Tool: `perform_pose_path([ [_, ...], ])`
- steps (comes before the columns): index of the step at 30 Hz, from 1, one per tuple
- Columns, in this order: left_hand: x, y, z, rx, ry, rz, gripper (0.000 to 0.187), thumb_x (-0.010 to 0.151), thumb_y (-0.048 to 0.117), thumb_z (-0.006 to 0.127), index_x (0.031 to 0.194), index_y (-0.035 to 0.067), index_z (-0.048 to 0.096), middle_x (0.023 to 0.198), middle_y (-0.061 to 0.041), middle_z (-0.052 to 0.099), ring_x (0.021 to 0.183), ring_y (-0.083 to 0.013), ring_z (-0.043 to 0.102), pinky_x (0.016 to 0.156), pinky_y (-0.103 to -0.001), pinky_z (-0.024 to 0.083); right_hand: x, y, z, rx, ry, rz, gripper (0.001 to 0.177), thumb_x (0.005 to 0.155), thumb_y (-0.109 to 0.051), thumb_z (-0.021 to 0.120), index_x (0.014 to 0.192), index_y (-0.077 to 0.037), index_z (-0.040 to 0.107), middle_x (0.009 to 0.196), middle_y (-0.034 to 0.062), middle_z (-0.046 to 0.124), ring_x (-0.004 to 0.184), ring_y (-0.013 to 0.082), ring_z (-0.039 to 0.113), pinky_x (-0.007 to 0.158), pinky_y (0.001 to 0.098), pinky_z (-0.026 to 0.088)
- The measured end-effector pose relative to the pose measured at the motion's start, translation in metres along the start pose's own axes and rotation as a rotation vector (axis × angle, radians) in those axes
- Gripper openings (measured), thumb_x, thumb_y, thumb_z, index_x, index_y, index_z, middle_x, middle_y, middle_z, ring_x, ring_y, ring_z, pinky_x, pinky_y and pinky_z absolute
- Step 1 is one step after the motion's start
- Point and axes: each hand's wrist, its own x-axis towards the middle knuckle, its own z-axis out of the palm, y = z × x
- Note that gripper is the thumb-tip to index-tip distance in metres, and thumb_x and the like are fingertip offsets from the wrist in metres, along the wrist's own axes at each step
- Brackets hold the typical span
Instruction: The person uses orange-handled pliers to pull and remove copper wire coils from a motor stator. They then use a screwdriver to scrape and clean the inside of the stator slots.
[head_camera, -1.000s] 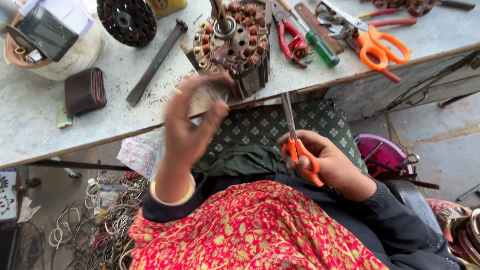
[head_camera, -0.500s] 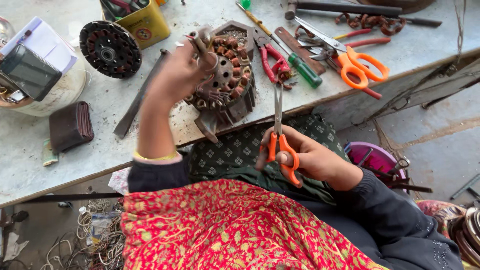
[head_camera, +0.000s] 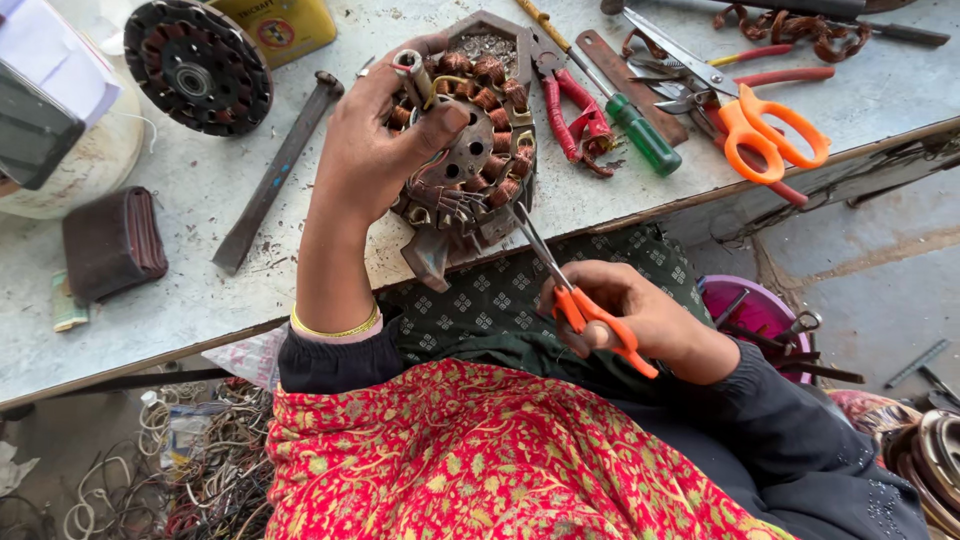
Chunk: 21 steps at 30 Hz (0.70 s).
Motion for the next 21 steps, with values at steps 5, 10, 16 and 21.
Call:
perform_pose_path([
  [5,-0.002,-0.003,-0.001,0.015,0.014,0.018,0.090,0.085,0.082,0.066,0.144,0.015,0.064,0.139,-0.010,0.070,0.137,-0.0261,0.064,0.118,-0.042,0.046,0.002,-0.004,0.006,-0.016,0.021,-0.016,0.078,0.075,-0.054,0.090,0.120,0.004,0.063,0.083,0.0032,0.062,0.071,0.0112,0.058,0.064,0.0260,0.048],
  [10,-0.001,-0.001,-0.001,0.016,0.010,0.014,0.090,0.084,0.082,0.066,0.143,0.013,0.064,0.137,-0.010,0.070,0.133,-0.0251,0.065,0.114,-0.041,0.048,-0.003,-0.007,0.011,0.004,0.052,-0.013,0.079,0.074,-0.055,0.089,0.118,0.004,0.063,0.085,0.0029,0.062,0.069,0.0124,0.059,0.062,0.0263,0.047],
  [16,-0.001,-0.003,0.000,0.010,0.026,-0.011,0.090,0.081,0.082,0.067,0.141,0.014,0.064,0.133,-0.010,0.071,0.128,-0.0252,0.068,0.110,-0.039,0.050,0.002,-0.006,0.010,-0.031,0.066,-0.046,0.078,0.076,-0.056,0.088,0.120,0.004,0.063,0.079,0.0022,0.060,0.067,0.0101,0.056,0.058,0.0249,0.043],
  [21,0.000,-0.004,0.001,0.058,0.044,-0.007,0.091,0.081,0.084,0.066,0.141,0.016,0.065,0.134,-0.011,0.071,0.130,-0.0270,0.067,0.111,-0.041,0.049,0.018,-0.013,0.004,-0.074,0.053,-0.054,0.075,0.078,-0.057,0.085,0.121,0.002,0.064,0.073,0.0035,0.061,0.059,0.0068,0.049,0.051,0.0224,0.035],
])
